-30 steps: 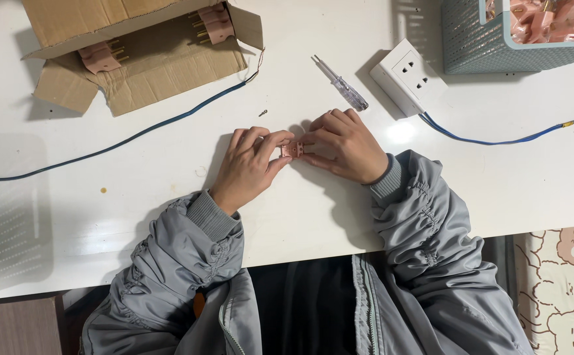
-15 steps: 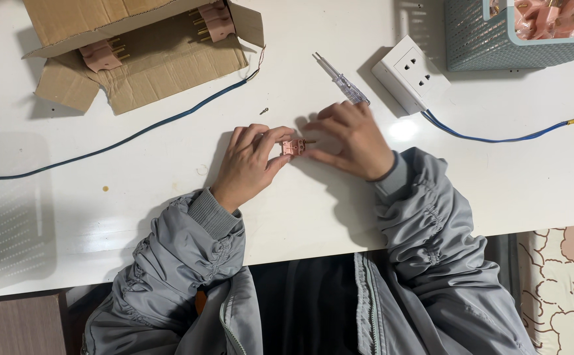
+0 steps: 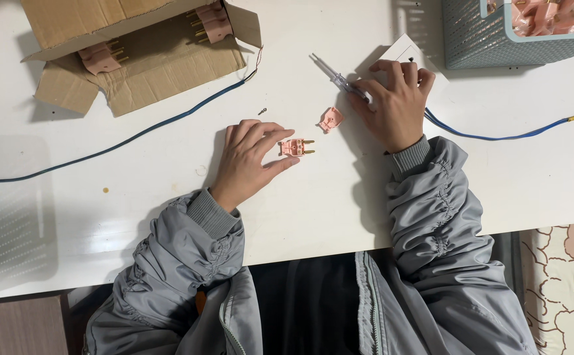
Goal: The person assembles a pink electrical plug by hand, inserting metal prongs and securing them with a screwdriver. They handle multiple plug components and screws, tightening the assembly on a white table.
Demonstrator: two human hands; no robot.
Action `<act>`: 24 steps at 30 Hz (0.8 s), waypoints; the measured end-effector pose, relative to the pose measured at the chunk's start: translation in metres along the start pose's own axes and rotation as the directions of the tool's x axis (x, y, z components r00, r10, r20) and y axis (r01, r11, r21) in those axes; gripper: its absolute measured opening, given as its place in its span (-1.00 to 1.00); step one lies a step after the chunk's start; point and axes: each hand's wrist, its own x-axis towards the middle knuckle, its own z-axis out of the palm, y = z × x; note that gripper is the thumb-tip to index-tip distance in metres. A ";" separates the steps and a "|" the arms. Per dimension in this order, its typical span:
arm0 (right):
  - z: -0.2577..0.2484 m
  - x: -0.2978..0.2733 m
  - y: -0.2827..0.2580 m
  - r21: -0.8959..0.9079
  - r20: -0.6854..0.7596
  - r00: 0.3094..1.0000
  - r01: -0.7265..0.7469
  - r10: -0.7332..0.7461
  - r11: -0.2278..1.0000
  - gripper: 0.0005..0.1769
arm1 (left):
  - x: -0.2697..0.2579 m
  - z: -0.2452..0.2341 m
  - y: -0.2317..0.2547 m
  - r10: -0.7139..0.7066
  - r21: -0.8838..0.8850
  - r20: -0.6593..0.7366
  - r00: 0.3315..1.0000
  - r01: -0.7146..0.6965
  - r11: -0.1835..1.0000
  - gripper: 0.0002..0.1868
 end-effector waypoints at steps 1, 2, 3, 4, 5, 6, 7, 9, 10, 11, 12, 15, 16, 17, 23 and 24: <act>0.001 -0.001 0.002 -0.002 -0.001 1.000 -0.002 0.002 1.000 -0.85 | 0.002 0.000 0.000 0.003 0.000 0.000 1.000 -0.003 1.000 -0.52; 0.003 -0.001 0.004 0.090 -0.029 0.999 -0.025 0.028 0.996 -0.85 | 0.003 0.000 0.001 -0.005 -0.014 0.010 1.000 0.005 1.000 -0.53; 0.004 -0.004 0.005 0.181 -0.049 0.997 -0.044 0.054 0.982 -0.82 | 0.003 0.001 0.002 -0.017 -0.032 0.021 1.000 0.017 0.999 -0.54; -0.008 -0.002 0.004 0.180 -0.045 0.998 -0.045 0.054 0.983 -0.82 | 0.009 0.002 -0.001 -0.018 -0.035 0.023 1.000 0.019 0.999 -0.54; -0.018 -0.001 0.001 0.415 -0.005 0.986 -0.150 0.167 0.897 -0.83 | 0.011 0.004 -0.002 -0.006 -0.063 0.044 0.999 0.008 0.998 -0.52; -0.029 0.001 -0.003 0.618 0.064 0.962 -0.248 0.266 0.746 -0.84 | 0.013 0.005 -0.004 0.007 -0.090 0.064 0.998 -0.002 0.996 -0.50; -0.031 0.001 -0.004 0.620 0.069 0.965 -0.240 0.253 0.747 -0.84 | 0.012 0.008 -0.005 -0.005 -0.091 0.057 0.998 0.010 0.996 -0.50; -0.036 -0.002 -0.007 0.913 0.297 0.823 -0.393 0.484 0.108 -0.76 | 0.011 0.014 -0.007 -0.020 -0.117 0.071 0.997 0.028 0.993 -0.53; -0.026 -0.009 -0.004 0.910 0.307 0.827 -0.400 0.471 0.109 -0.76 | 0.010 0.014 -0.008 -0.035 -0.121 0.066 0.997 0.043 0.992 -0.53; -0.016 -0.016 0.000 0.950 0.219 0.860 -0.295 0.461 0.100 -0.72 | 0.009 0.015 -0.009 -0.006 -0.137 0.034 0.999 0.010 0.990 -0.57; -0.006 -0.024 0.004 0.978 0.128 0.882 -0.187 0.453 0.088 -0.65 | 0.009 0.016 -0.010 0.023 -0.152 0.002 1.000 -0.023 0.988 -0.60; -0.017 -0.020 -0.014 0.998 0.021 0.930 -0.043 0.367 0.052 -0.58 | 0.008 0.018 -0.010 0.024 -0.138 0.007 1.000 -0.023 0.990 -0.63; -0.015 -0.027 -0.016 0.997 0.034 0.935 -0.054 0.354 0.047 -0.58 | 0.008 0.016 -0.009 0.006 -0.144 0.003 1.000 -0.005 0.990 -0.63; -0.013 -0.034 -0.018 0.997 0.031 0.938 -0.052 0.345 0.050 -0.54 | 0.009 0.013 -0.007 0.011 -0.132 0.014 1.000 -0.009 0.991 -0.64; -0.031 -0.030 -0.052 0.996 0.079 0.950 -0.084 0.303 0.002 -0.57 | 0.006 0.019 -0.011 0.006 -0.097 -0.002 1.000 -0.006 0.995 -0.66; -0.033 -0.029 -0.056 0.997 0.077 0.951 -0.079 0.300 -0.003 -0.60 | 0.006 0.021 -0.012 0.002 -0.084 -0.013 1.000 -0.003 0.996 -0.64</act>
